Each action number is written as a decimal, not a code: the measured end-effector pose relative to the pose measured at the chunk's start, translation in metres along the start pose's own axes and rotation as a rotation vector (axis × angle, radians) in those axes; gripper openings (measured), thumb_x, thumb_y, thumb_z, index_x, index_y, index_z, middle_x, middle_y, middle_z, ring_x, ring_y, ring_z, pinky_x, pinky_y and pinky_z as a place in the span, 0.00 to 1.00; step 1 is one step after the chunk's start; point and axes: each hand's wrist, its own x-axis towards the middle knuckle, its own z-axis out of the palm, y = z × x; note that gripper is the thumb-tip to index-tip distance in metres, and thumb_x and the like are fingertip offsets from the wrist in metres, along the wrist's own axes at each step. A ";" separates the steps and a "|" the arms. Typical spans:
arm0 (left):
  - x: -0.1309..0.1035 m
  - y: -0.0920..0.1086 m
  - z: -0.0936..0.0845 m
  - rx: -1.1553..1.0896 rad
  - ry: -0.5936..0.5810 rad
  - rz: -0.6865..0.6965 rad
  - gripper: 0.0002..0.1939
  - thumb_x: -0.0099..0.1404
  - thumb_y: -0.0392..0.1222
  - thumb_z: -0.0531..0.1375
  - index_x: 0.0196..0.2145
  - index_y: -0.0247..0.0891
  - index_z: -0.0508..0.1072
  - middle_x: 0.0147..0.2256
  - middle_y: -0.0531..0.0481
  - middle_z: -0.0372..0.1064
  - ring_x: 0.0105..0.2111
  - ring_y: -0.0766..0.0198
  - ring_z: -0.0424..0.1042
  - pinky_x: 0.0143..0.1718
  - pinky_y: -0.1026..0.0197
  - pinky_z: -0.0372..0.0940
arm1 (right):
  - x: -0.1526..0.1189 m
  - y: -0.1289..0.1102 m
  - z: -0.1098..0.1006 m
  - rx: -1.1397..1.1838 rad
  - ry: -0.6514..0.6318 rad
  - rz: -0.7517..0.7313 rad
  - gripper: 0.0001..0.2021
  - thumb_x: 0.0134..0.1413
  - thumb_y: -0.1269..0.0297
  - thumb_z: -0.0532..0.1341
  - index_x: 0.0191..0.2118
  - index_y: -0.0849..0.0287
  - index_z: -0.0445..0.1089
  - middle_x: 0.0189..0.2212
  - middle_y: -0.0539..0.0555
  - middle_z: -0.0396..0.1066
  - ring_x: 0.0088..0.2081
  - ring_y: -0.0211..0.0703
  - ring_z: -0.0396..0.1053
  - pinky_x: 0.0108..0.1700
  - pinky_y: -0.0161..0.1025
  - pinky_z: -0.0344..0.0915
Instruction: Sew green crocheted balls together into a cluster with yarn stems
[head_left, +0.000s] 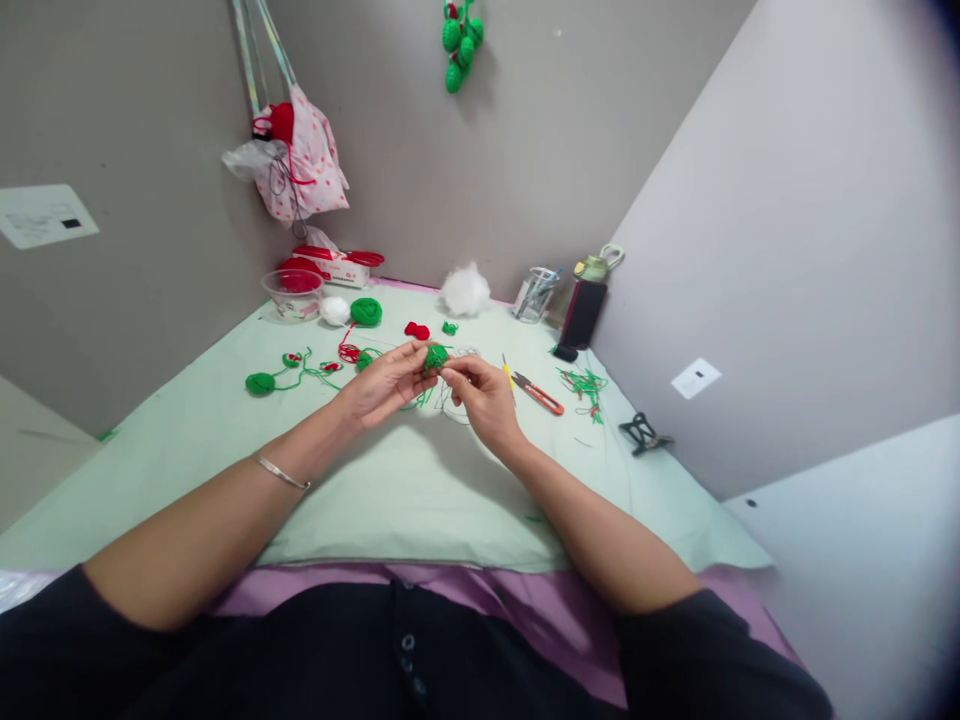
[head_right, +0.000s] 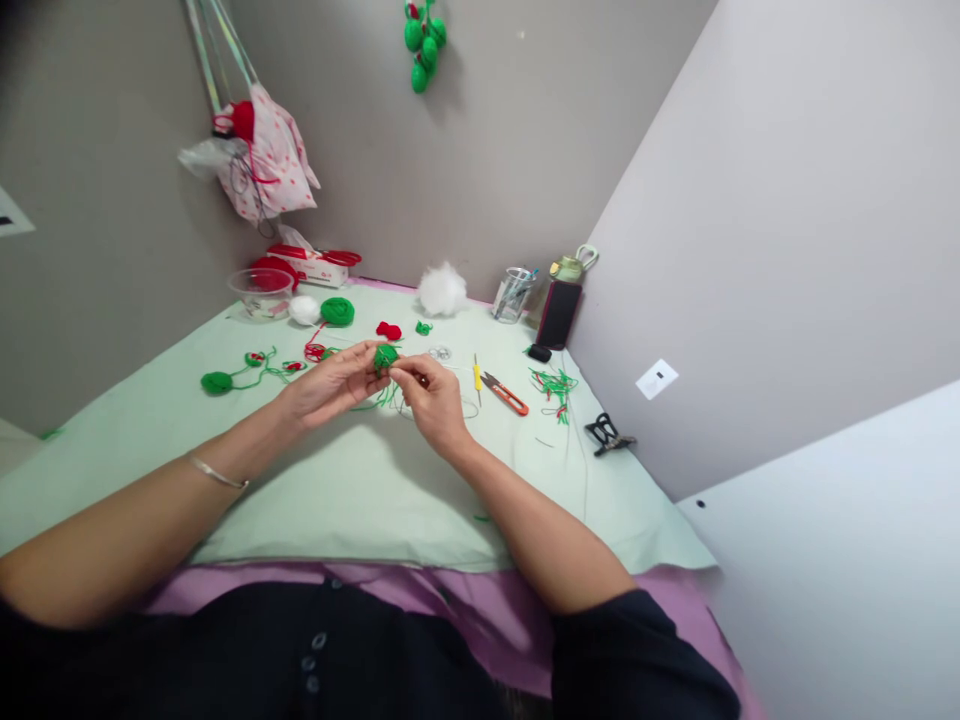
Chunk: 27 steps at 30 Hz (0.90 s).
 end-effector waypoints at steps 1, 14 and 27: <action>0.000 0.000 -0.001 0.007 -0.004 0.007 0.06 0.64 0.40 0.68 0.38 0.36 0.77 0.36 0.50 0.72 0.37 0.69 0.72 0.47 0.66 0.68 | 0.001 0.000 -0.001 0.000 -0.005 0.011 0.09 0.53 0.57 0.67 0.31 0.57 0.74 0.28 0.49 0.69 0.22 0.34 0.62 0.27 0.37 0.60; 0.001 0.000 -0.001 0.532 0.076 0.266 0.18 0.57 0.49 0.71 0.41 0.37 0.77 0.35 0.49 0.75 0.37 0.61 0.73 0.45 0.57 0.67 | 0.010 0.008 -0.007 0.223 -0.050 0.244 0.16 0.42 0.59 0.72 0.33 0.57 0.65 0.25 0.46 0.71 0.29 0.37 0.71 0.36 0.39 0.73; 0.001 -0.007 -0.002 0.522 0.070 0.255 0.19 0.55 0.50 0.72 0.37 0.36 0.75 0.35 0.49 0.74 0.37 0.60 0.74 0.46 0.54 0.70 | 0.002 0.001 -0.016 -0.424 -0.081 -0.212 0.05 0.62 0.63 0.61 0.36 0.54 0.74 0.36 0.54 0.71 0.34 0.41 0.68 0.39 0.41 0.67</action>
